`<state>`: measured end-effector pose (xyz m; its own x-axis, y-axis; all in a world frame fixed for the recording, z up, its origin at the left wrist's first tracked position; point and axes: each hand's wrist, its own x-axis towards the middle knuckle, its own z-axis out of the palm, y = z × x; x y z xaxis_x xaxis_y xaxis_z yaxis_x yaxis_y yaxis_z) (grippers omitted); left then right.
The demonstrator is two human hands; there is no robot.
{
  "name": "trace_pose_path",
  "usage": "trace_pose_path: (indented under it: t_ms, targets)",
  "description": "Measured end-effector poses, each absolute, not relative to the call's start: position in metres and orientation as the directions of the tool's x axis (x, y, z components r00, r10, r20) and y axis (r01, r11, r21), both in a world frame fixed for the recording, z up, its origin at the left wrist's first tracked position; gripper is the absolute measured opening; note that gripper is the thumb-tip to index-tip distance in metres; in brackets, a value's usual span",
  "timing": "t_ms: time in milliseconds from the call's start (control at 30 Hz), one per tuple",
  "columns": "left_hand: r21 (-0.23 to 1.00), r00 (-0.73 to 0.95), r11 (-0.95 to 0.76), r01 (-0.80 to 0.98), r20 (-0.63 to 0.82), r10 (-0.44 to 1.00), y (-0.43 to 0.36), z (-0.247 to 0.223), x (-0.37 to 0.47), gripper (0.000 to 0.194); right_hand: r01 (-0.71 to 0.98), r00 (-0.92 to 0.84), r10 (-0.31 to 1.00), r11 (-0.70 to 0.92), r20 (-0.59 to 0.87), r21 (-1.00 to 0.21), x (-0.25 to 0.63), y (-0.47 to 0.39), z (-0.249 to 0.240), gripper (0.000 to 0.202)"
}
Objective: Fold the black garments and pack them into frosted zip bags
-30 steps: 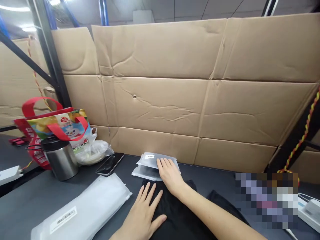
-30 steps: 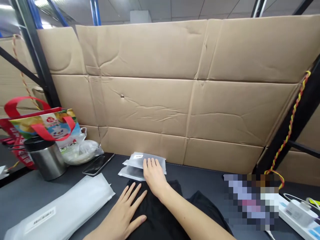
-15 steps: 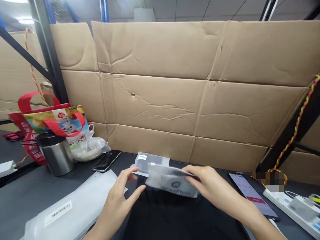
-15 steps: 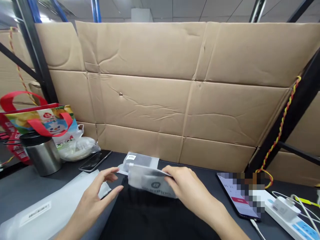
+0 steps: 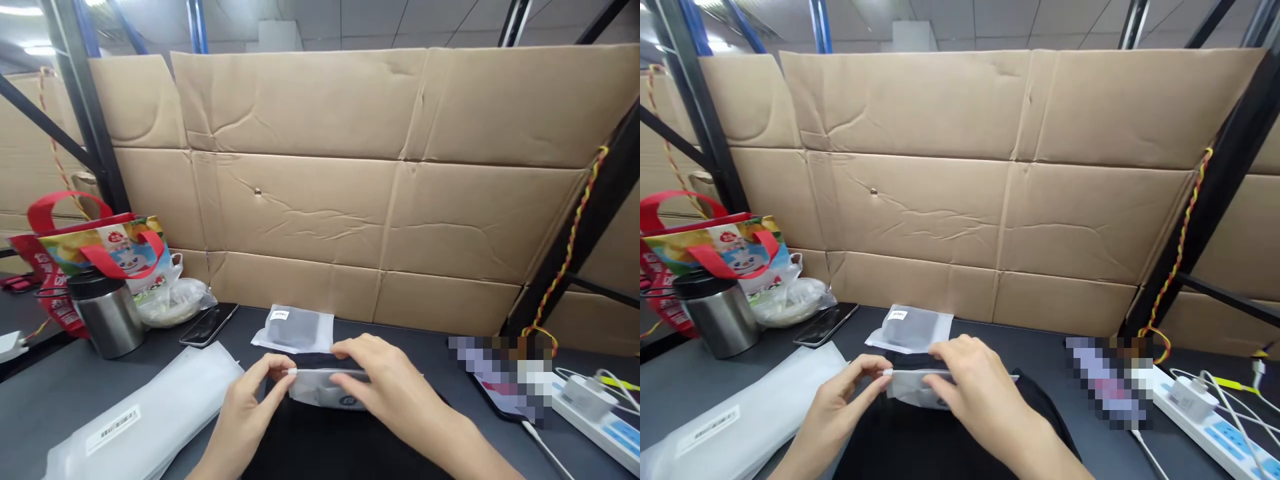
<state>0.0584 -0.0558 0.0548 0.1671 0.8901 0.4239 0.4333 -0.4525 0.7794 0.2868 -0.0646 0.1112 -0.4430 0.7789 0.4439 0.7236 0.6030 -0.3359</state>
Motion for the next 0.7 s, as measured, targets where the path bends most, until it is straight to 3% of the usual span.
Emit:
trace_pose_path:
  t_ms: [167, 267, 533, 700]
  targets:
    - [0.733, 0.179, -0.507, 0.454, 0.483, 0.857, -0.062, 0.054, 0.068, 0.019, 0.662, -0.524, 0.674, 0.707, 0.520, -0.248, 0.251, -0.066, 0.101, 0.007]
    - [0.701, 0.194, -0.510, 0.498, 0.484, 0.854, -0.062, 0.057, 0.065, 0.014, 0.667, -0.528, 0.673, 0.706, 0.518, -0.236, 0.253, -0.068, 0.098, 0.014]
    - [0.671, 0.128, -0.462, 0.580, 0.485, 0.865, -0.051, 0.058, 0.048, 0.018, 0.793, -0.308, 0.850, 0.478, 0.428, -0.378, 0.364, -0.072, 0.096, 0.012]
    - [0.669, 0.116, -0.453, 0.589, 0.485, 0.867, -0.050, 0.062, 0.055, 0.022, 0.819, -0.296, 0.794, 0.496, 0.531, -0.287, 0.373, -0.084, 0.093, 0.015]
